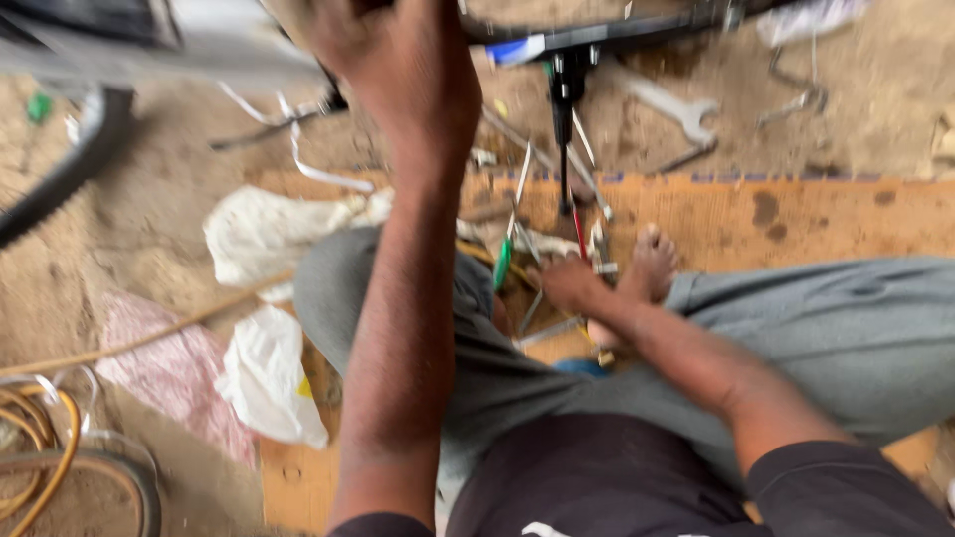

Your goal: The person works on the derailleur and chain of a bicycle by hand and using tools, adjusting components and rotating the pedals.

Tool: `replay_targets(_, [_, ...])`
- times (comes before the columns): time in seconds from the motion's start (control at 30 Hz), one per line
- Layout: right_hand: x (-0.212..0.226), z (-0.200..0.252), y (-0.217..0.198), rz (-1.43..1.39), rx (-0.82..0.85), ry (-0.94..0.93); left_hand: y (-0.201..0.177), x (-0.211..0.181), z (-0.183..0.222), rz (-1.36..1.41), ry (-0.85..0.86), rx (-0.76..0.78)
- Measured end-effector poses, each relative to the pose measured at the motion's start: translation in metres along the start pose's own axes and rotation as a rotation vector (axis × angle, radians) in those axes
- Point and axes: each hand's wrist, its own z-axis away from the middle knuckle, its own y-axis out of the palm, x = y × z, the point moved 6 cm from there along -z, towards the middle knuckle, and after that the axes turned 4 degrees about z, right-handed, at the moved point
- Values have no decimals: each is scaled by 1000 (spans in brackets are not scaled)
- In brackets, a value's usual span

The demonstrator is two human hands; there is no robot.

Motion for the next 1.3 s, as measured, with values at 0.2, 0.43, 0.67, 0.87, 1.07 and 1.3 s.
replay_targets(0.2, [-10, -5, 18, -202, 25, 19, 10, -7, 1, 16, -124, 101])
replay_targets(0.43, [-23, -7, -88, -413, -236, 207, 5, 3, 1, 53, -184, 93])
replay_targets(0.67, [-35, 45, -266, -599, -348, 326, 12, 3, -4, 234, -191, 98])
replay_targets(0.87, [-18, 121, -360, -938, -1051, 164, 13, -2, -4, 200, -184, 91])
replay_targets(1.07, [-14, 144, -369, -973, -1531, 4, 10, -1, -2, 133, -146, 125])
replay_targets(1.3, [-20, 138, -389, -874, -1597, 35, 6, 1, -1, 122, -174, 148])
